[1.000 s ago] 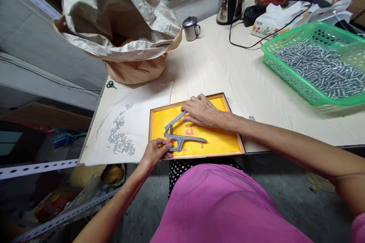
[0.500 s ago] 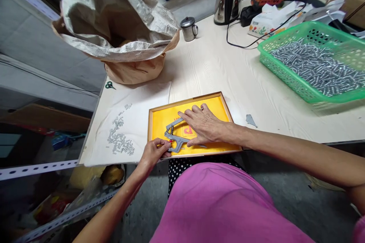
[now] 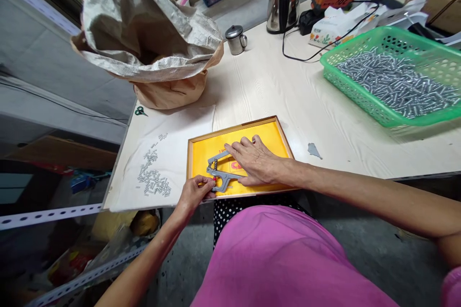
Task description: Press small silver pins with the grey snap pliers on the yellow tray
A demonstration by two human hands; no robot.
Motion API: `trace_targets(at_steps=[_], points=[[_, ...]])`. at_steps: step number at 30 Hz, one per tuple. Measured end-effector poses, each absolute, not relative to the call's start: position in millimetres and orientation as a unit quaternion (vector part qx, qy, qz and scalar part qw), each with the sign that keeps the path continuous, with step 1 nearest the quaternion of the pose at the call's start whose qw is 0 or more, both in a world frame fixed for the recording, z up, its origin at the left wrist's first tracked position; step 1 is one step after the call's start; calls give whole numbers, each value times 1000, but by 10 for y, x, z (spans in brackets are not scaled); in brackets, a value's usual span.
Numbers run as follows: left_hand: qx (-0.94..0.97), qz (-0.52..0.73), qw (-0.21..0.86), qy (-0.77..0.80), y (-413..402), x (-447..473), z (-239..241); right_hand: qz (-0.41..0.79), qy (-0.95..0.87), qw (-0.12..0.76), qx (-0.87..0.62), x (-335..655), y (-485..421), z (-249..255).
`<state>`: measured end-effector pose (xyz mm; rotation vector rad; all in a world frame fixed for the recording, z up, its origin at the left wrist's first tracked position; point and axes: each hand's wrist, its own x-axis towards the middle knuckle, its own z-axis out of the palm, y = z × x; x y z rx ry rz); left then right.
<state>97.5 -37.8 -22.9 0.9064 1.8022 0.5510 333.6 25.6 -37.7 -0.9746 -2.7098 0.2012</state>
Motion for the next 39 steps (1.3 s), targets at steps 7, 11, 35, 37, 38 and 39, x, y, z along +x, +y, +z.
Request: trace_targets(at_steps=[7, 11, 35, 37, 38, 39], points=[[403, 183, 492, 750, -381, 956, -242, 71, -921, 112, -365, 3294, 152, -417], [598, 159, 251, 745, -470, 1003, -206, 81, -920, 111, -368, 3270, 85, -457], [827, 62, 48, 556, -29, 1134, -283, 45, -936, 136, -322, 3102, 479, -501], [847, 109, 49, 519, -64, 1111, -321, 67, -932, 145, -326, 3162, 537, -445], [860, 126, 46, 493, -87, 1109, -329, 77, -929, 145, -332, 3192, 576, -421], [874, 138, 39, 465, -110, 1114, -326, 86, -924, 143, -345, 3220, 624, -402]])
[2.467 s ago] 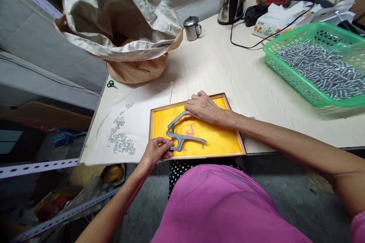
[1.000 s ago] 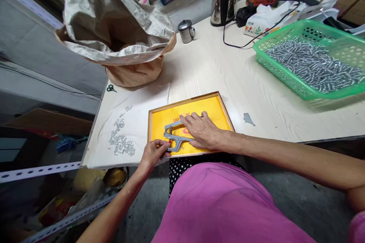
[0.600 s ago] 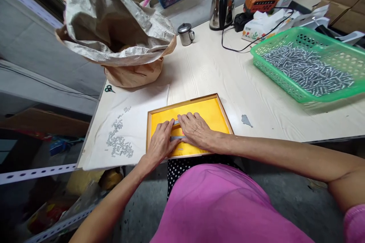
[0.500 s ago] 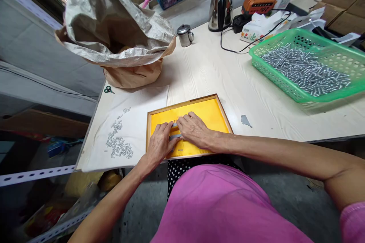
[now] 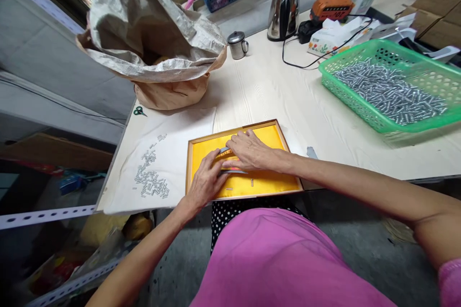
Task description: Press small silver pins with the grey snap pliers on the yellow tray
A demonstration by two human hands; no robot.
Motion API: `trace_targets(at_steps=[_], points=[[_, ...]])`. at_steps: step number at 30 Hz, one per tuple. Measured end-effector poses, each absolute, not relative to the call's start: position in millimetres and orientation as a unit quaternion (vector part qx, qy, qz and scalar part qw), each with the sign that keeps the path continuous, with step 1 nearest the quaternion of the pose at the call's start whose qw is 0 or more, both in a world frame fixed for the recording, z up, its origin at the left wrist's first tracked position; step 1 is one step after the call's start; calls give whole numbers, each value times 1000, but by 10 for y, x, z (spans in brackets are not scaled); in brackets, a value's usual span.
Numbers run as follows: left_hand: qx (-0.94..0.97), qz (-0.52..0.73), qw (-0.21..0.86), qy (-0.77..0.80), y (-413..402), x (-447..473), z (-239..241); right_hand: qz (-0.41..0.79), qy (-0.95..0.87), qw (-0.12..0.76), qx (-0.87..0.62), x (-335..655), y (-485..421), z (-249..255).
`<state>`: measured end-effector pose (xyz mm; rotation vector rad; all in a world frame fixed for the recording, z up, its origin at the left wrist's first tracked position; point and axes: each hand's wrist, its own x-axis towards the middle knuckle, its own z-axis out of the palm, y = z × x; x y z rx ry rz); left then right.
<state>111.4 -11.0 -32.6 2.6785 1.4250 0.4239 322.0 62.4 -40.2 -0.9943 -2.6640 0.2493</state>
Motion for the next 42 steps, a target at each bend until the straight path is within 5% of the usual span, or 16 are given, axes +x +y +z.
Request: trace_targets(at_steps=[5, 9, 24, 28, 32, 42], points=[[902, 196, 3, 385, -164, 1171, -129, 148, -910, 156, -355, 3381, 947, -381], [798, 294, 23, 526, -155, 1019, 50, 162, -900, 229, -334, 3598, 1171, -358], [626, 225, 385, 639, -319, 1291, -327, 188, -833, 328, -404, 4030, 947, -430], [581, 277, 218, 734, -318, 620, -231, 183, -824, 346, -410, 4076, 959, -475], [584, 127, 13, 802, -383, -190, -183, 189, -835, 349, -381, 3992, 1001, -572], [680, -130, -7, 722, -328, -641, -186, 220, -860, 300, -349, 3620, 923, -691]])
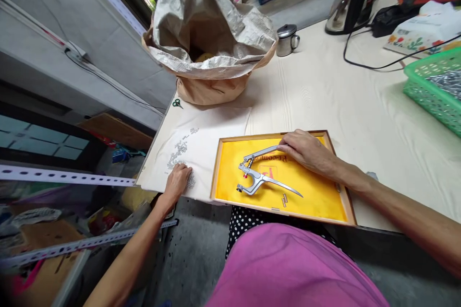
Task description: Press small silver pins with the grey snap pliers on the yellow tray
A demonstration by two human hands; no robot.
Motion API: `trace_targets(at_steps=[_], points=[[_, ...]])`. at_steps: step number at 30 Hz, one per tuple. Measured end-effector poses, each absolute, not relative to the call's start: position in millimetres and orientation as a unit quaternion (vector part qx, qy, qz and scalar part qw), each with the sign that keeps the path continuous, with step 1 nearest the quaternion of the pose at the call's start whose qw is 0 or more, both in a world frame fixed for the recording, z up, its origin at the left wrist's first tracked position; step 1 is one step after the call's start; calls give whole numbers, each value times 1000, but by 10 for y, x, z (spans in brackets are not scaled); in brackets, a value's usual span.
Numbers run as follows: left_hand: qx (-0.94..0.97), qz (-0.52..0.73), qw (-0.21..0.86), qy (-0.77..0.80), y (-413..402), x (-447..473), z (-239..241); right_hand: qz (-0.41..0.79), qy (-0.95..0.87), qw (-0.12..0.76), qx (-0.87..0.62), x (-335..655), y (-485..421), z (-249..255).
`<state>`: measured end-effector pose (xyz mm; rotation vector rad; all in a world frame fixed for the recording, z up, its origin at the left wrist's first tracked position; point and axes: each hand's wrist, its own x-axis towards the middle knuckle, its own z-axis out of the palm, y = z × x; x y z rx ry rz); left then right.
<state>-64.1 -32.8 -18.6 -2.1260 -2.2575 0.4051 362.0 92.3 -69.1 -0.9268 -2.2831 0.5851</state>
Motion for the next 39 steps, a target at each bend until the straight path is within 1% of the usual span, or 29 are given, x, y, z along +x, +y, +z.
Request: trace_targets(at_steps=[3, 5, 7, 9, 11, 13, 15, 16, 18, 22, 28, 34, 39], points=[[-687, 136, -10, -714, -366, -745, -187, 217, -866, 283, -349, 3627, 916, -717], [-681, 110, -11, -724, -370, -779, -179, 212, -873, 268, -347, 3634, 913, -724], [-671, 44, -11, -740, -351, -717, -149, 208, -880, 255, -343, 3631, 910, -713], [-651, -63, -46, -755, -322, -520, -104, 207, -884, 250, -338, 3617, 910, -687], [-612, -176, -142, -758, -305, -197, -70, 205, -887, 248, -332, 3593, 916, -649], [-559, -256, -280, -737, -310, 185, -77, 201, -891, 246, -325, 3564, 926, -607], [-507, -286, -399, -708, -332, 534, -133, 186, -896, 244, -320, 3535, 937, -567], [-480, -293, -441, -700, -345, 671, -176, 174, -900, 242, -319, 3521, 941, -549], [-436, -300, -489, -693, -364, 846, -271, 148, -907, 237, -316, 3499, 946, -518], [-408, -305, -503, -698, -364, 900, -398, 114, -916, 227, -311, 3472, 945, -485], [-428, -276, -488, -709, -358, 851, -433, 113, -917, 223, -311, 3444, 941, -504], [-491, -216, -451, -713, -354, 804, -456, 116, -917, 222, -310, 3431, 928, -530], [-532, -143, -442, -708, -350, 795, -366, 121, -918, 229, -302, 3408, 871, -545]])
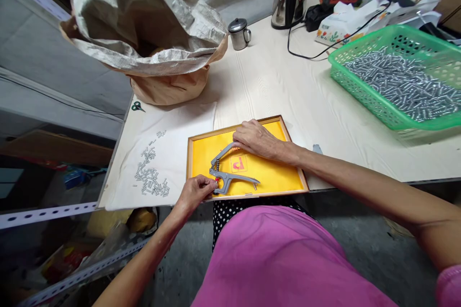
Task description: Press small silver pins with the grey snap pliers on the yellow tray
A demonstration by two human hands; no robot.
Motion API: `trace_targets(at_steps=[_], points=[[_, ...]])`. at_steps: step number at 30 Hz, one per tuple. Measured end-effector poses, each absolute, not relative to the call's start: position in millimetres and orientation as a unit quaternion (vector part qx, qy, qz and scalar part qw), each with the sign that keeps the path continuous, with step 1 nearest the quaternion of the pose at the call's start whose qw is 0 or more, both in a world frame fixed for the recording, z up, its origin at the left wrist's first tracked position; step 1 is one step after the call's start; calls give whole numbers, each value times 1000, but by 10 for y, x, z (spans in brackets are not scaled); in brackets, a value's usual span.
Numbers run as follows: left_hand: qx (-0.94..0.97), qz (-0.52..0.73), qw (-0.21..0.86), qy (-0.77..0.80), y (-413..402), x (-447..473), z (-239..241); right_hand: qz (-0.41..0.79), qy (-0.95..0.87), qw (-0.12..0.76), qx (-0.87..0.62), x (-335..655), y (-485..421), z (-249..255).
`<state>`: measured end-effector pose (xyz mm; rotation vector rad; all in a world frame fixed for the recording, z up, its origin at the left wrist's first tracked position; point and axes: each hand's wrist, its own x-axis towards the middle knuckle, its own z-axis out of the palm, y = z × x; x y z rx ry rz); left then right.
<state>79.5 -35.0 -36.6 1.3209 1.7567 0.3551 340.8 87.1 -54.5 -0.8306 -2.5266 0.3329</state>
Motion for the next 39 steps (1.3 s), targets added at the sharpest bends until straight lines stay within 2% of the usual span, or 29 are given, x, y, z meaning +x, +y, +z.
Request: trace_targets(at_steps=[12, 21, 33, 36, 39], points=[[588, 48, 393, 705, -315, 870, -202, 124, -910, 243, -311, 3361, 780, -571], [585, 53, 376, 717, -331, 868, -228, 106, -932, 147, -312, 3365, 491, -548], [588, 55, 378, 713, -365, 856, -254, 112, -925, 107, -346, 3314, 242, -427], [621, 93, 317, 711, -487, 886, -293, 121, -917, 111, -364, 3295, 160, -434], [712, 155, 182, 660, -548, 992, -302, 137, -923, 124, -336, 3268, 133, -391]])
